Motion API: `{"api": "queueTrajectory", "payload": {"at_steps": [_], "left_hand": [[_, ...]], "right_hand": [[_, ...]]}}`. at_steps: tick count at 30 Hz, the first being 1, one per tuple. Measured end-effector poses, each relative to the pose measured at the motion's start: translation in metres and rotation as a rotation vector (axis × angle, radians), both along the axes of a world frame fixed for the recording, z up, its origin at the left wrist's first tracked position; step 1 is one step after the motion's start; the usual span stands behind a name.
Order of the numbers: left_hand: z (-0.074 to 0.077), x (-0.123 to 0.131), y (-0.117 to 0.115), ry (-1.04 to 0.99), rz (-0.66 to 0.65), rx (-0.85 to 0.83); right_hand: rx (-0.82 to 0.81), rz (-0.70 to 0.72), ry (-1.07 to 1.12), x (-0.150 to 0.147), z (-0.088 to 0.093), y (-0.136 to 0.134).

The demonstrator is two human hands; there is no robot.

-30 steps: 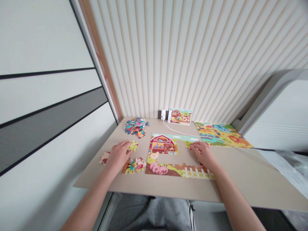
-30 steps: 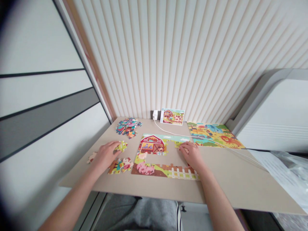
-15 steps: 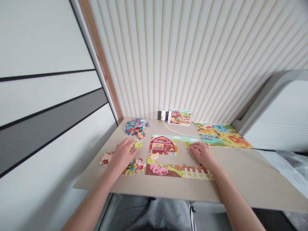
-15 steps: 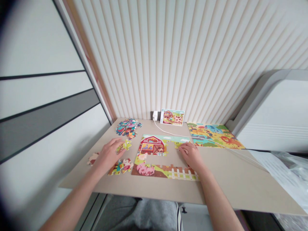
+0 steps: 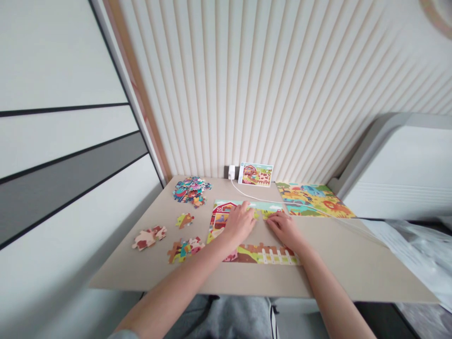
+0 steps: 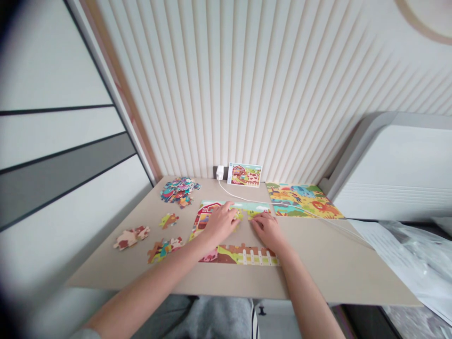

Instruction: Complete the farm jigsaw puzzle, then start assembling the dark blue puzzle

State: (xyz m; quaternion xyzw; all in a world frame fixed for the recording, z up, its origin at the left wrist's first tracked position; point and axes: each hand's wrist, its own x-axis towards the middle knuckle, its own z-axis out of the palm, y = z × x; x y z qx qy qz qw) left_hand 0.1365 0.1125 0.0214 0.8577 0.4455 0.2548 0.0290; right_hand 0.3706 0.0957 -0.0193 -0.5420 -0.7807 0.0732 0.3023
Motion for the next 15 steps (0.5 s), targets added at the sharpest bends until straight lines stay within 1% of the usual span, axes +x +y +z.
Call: {"api": "queueTrajectory", "payload": {"at_steps": [3,6,8,11,15], "left_hand": [[-0.016,0.009,0.006,-0.049,-0.023,-0.034],[-0.026,0.003,0.007,-0.076,-0.082,-0.054],[-0.028,-0.005,0.009,-0.067,-0.113,-0.062],[-0.028,-0.016,0.011,-0.032,-0.150,-0.068],[-0.026,-0.020,0.010,0.009,-0.179,-0.057]], "right_hand": [[0.006,0.001,-0.026,-0.001,0.000,-0.001],[0.007,0.014,-0.054,-0.002,0.002,-0.004],[0.000,0.020,-0.070,-0.005,0.002,-0.006],[-0.008,0.025,-0.082,-0.008,0.002,-0.007],[-0.008,0.048,-0.065,-0.008,-0.001,-0.005]]}}
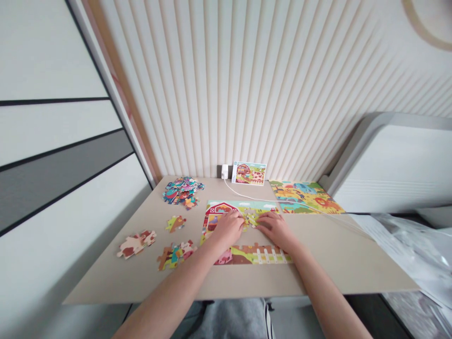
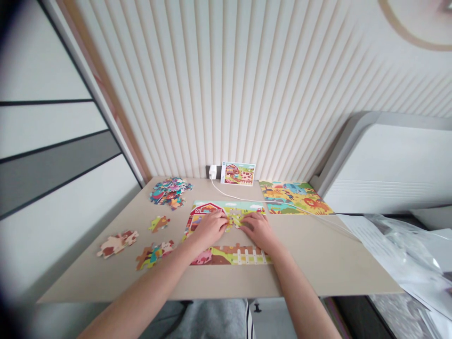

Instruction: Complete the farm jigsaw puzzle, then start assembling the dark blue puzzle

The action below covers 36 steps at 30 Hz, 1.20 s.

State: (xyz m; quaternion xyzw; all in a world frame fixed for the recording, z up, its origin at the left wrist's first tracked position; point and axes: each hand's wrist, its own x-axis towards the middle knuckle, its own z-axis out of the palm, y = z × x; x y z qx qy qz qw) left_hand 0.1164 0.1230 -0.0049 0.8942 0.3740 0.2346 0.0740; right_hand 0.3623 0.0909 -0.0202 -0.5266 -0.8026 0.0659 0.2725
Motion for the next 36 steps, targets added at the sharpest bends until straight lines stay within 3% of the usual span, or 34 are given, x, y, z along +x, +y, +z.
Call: {"api": "queueTrajectory", "payload": {"at_steps": [15,25,36], "left_hand": [[-0.004,0.003,-0.006,0.093,0.000,0.050],[-0.004,0.006,-0.006,0.108,-0.013,0.081],[-0.008,0.008,-0.002,0.113,-0.038,0.101]], "right_hand": [[0.026,0.013,0.135,-0.001,-0.006,0.021],[0.037,0.000,-0.008,-0.005,-0.011,0.036],[0.073,-0.036,-0.172,-0.019,0.012,0.019]]}}
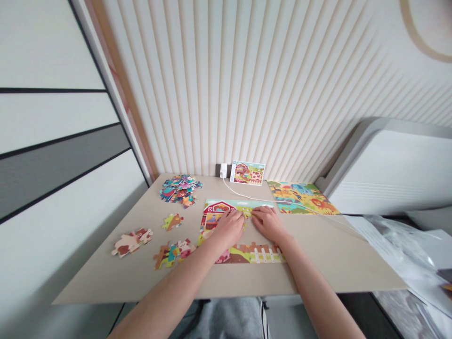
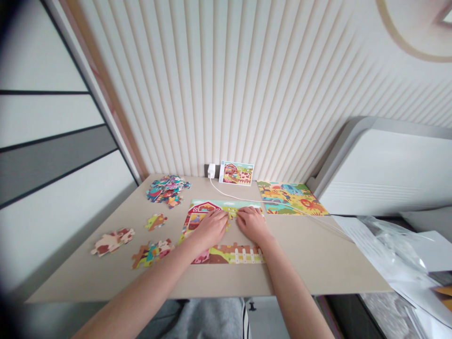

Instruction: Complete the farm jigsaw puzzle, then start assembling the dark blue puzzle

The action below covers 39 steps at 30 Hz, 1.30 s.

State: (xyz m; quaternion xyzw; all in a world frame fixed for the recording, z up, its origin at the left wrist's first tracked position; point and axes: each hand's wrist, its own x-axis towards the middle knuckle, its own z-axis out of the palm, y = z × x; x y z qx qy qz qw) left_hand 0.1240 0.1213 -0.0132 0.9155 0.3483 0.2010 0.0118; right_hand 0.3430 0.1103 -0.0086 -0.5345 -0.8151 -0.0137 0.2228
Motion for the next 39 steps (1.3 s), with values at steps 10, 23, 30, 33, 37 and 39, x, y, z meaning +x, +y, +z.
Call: {"api": "queueTrajectory", "payload": {"at_steps": [10,23,30,33,37,39], "left_hand": [[0.001,-0.003,0.002,0.015,-0.021,0.007],[0.037,-0.029,-0.105,0.073,-0.085,-0.073],[0.026,-0.040,-0.127,-0.025,-0.012,-0.143],[0.024,-0.044,-0.133,-0.090,0.029,-0.153],[0.019,-0.051,-0.142,-0.181,0.081,-0.149],[0.015,-0.052,-0.144,-0.192,0.080,-0.124]], "right_hand": [[0.087,-0.122,0.148,0.017,-0.005,-0.005],[0.065,-0.265,0.067,0.068,-0.028,-0.002],[0.046,-0.281,0.075,0.069,-0.028,-0.002],[-0.011,-0.296,0.092,0.069,-0.029,-0.002],[-0.071,-0.322,0.100,0.068,-0.029,-0.002],[-0.086,-0.331,0.095,0.067,-0.029,-0.002]]}}
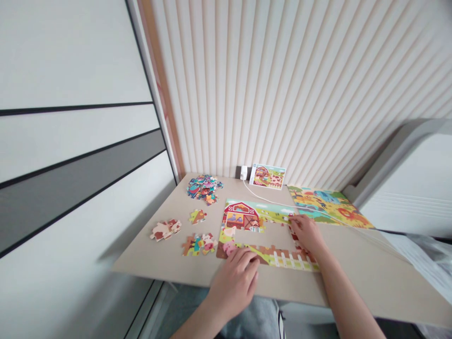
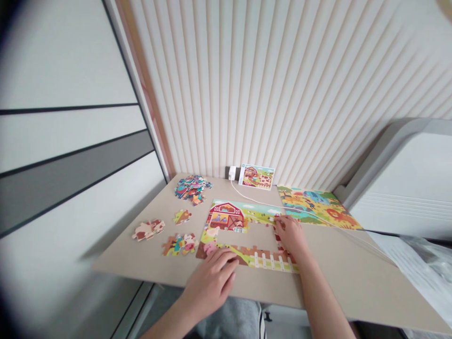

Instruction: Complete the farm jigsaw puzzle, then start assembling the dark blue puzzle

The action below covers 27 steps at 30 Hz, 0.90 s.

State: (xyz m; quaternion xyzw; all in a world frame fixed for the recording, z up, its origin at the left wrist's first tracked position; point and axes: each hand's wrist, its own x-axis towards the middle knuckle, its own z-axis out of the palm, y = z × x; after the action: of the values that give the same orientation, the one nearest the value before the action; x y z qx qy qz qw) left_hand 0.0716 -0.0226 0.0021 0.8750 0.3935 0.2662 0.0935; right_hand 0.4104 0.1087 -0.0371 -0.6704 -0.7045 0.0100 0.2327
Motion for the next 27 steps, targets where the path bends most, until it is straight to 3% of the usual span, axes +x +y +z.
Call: {"api": "queueTrajectory", "payload": {"at_steps": [7,12,14,16,20,23,27], "left_hand": [[-0.012,0.003,-0.005,0.021,-0.005,0.121],[-0.001,-0.014,-0.001,-0.047,-0.053,0.072],[0.007,-0.035,0.015,-0.047,0.038,0.077],[0.011,-0.065,0.041,-0.012,0.223,0.125],[0.004,-0.125,0.095,0.163,0.562,0.142],[-0.009,-0.151,0.116,0.201,0.582,0.030],[-0.021,-0.156,0.120,0.138,0.549,-0.038]], "right_hand": [[-0.007,0.006,0.002,0.000,0.001,-0.001],[0.001,0.010,0.012,0.000,0.000,-0.001],[0.004,0.013,0.006,0.000,-0.001,-0.001],[0.004,0.018,0.002,0.000,0.000,-0.001],[0.000,0.021,0.006,-0.001,0.001,-0.002],[-0.003,0.023,0.007,-0.002,0.002,-0.003],[-0.014,0.022,0.015,-0.003,0.004,-0.004]]}}
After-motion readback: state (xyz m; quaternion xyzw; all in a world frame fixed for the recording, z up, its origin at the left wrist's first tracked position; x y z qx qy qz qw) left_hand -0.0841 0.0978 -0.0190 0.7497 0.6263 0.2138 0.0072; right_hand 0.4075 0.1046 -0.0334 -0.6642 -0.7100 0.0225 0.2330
